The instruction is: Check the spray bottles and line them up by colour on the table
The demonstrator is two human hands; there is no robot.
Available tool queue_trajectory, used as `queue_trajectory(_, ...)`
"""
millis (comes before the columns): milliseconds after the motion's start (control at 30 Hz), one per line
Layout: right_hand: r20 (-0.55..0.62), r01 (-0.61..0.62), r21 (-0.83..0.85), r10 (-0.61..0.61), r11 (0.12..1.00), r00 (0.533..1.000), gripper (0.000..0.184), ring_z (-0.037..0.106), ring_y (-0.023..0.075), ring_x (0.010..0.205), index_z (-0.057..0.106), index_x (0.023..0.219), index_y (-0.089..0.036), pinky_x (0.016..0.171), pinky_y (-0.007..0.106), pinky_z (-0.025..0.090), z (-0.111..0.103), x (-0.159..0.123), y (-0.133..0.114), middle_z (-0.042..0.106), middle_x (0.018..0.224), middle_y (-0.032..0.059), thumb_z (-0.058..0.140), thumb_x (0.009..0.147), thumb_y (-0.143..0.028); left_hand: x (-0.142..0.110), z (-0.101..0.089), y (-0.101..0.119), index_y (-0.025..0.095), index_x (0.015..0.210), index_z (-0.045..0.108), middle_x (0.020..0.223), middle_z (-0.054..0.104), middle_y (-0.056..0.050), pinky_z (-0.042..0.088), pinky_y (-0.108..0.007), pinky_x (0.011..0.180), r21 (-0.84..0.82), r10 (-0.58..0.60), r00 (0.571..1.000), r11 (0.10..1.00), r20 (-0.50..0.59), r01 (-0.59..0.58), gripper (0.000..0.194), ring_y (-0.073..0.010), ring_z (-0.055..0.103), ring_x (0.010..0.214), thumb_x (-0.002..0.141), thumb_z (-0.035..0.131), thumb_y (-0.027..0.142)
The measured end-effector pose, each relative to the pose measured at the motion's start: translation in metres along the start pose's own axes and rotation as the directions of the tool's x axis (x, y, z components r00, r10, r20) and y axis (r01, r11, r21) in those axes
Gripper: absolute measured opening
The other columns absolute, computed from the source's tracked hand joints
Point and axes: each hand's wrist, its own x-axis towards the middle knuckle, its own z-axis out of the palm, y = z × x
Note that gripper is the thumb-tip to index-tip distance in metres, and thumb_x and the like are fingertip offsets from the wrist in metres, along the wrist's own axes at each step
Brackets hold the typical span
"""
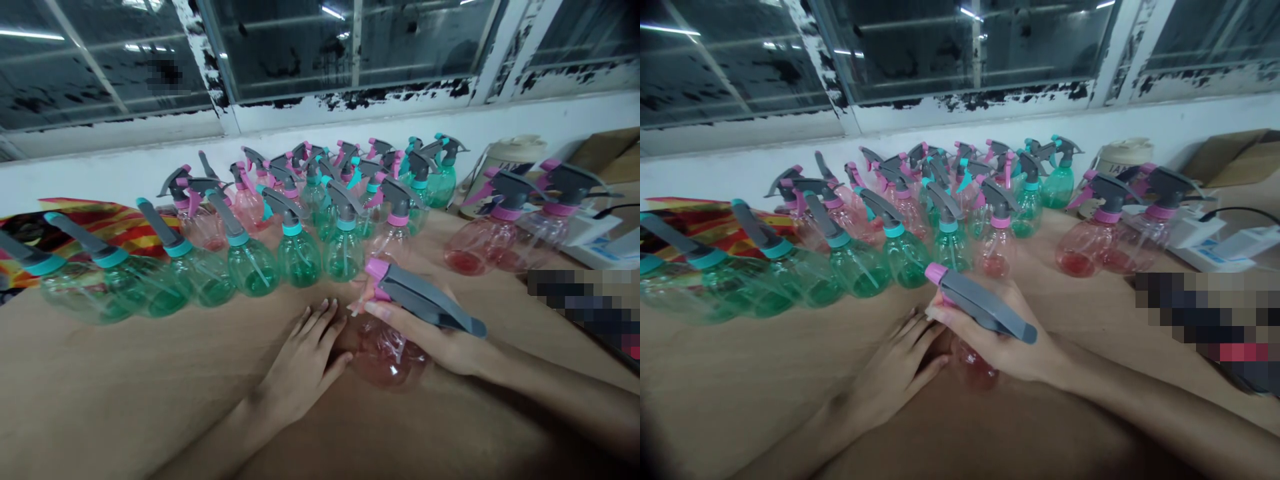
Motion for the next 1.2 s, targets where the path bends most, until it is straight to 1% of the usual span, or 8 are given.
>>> queue_trajectory(167,-0.035,-0.029,-0.048,0.027,0.998,0.999,0.021,0.060,0.0139,0.059,0.061,0.073,-0.022,0.057,0.026,0.050,0.0010,-0.0041,-0.0010,0.061,0.064,-0.0018,0.055,0.088,-0.035,-0.0018,0.0031,-0.0015,0.011,0.134,0.046,0.142,0.046,-0.015,0.035,-0.049,0.106,0.013,0.004,1.000,1.000,0.004,-0.004,0.049,-0.0293,0.043,0.130,0.099,0.041,0.044)
queue_trajectory(300,-0.050,-0.050,-0.075,0.047,0.996,0.998,0.028,0.058,0.0129,0.056,0.058,0.067,-0.021,0.054,0.025,0.048,0.0003,-0.0066,-0.0008,0.059,0.061,-0.0017,0.054,0.089,-0.038,-0.0018,0.0044,-0.0017,0.011,0.134,0.047,0.141,0.047,-0.015,0.035,-0.048,0.106,0.032,0.006,1.000,0.999,-0.015,-0.005,0.049,-0.0298,0.043,0.130,0.098,0.042,0.045)
queue_trajectory(400,0.004,-0.056,-0.014,0.056,0.998,0.998,0.023,0.061,0.0132,0.062,0.060,0.072,-0.022,0.058,0.025,0.050,-0.0013,-0.0048,-0.0001,0.062,0.067,-0.0016,0.055,0.088,-0.037,-0.0011,0.0020,-0.0008,0.011,0.131,0.049,0.141,0.047,-0.015,0.035,-0.048,0.107,0.031,0.003,1.000,1.000,-0.012,-0.002,0.047,-0.0294,0.042,0.131,0.098,0.042,0.044)
queue_trajectory(467,0.036,-0.059,0.054,0.057,0.997,0.998,0.014,0.065,0.0142,0.072,0.063,0.081,-0.023,0.069,0.026,0.054,-0.0019,-0.0027,0.0011,0.066,0.077,-0.0008,0.057,0.087,-0.033,-0.0004,-0.0004,-0.0002,0.011,0.132,0.048,0.142,0.046,-0.015,0.034,-0.048,0.108,0.017,0.001,1.000,1.000,0.004,-0.001,0.047,-0.0284,0.041,0.132,0.098,0.043,0.043)
queue_trajectory(600,0.014,-0.074,0.086,0.073,0.993,0.997,0.013,0.067,0.0173,0.092,0.065,0.095,-0.025,0.083,0.029,0.054,-0.0012,-0.0023,0.0045,0.070,0.092,0.0010,0.059,0.085,-0.030,0.0006,-0.0026,0.0002,0.013,0.136,0.044,0.144,0.043,-0.013,0.031,-0.047,0.110,-0.010,-0.004,1.000,1.000,0.026,0.004,0.048,-0.0261,0.039,0.133,0.098,0.044,0.042)
queue_trajectory(767,-0.057,-0.049,-0.037,0.047,0.998,0.997,0.010,0.065,0.0155,0.069,0.064,0.086,-0.023,0.065,0.026,0.055,0.0001,-0.0067,0.0049,0.068,0.076,-0.0008,0.058,0.085,-0.031,0.0005,-0.0009,-0.0006,0.012,0.136,0.043,0.146,0.041,-0.014,0.029,-0.047,0.111,-0.009,-0.004,0.999,1.000,0.046,0.004,0.049,-0.0263,0.035,0.136,0.097,0.047,0.041)
queue_trajectory(967,-0.044,-0.092,-0.026,0.091,0.995,0.995,0.011,0.061,0.0153,0.060,0.064,0.081,-0.025,0.057,0.027,0.053,0.0008,-0.0062,0.0034,0.062,0.065,-0.0025,0.058,0.085,-0.033,-0.0005,0.0007,-0.0009,0.012,0.135,0.045,0.145,0.041,-0.015,0.031,-0.048,0.110,-0.007,0.001,1.000,1.000,0.019,-0.001,0.047,-0.0272,0.036,0.135,0.098,0.045,0.041)
queue_trajectory(1200,-0.023,-0.100,0.046,0.101,0.994,0.995,0.012,0.068,0.0174,0.075,0.067,0.094,-0.026,0.069,0.029,0.057,-0.0003,-0.0050,0.0004,0.071,0.082,-0.0004,0.060,0.084,-0.029,0.0002,-0.0009,0.0004,0.011,0.134,0.045,0.145,0.042,-0.015,0.033,-0.048,0.108,0.010,0.001,1.000,1.000,0.029,-0.001,0.047,-0.0282,0.038,0.134,0.096,0.049,0.039)
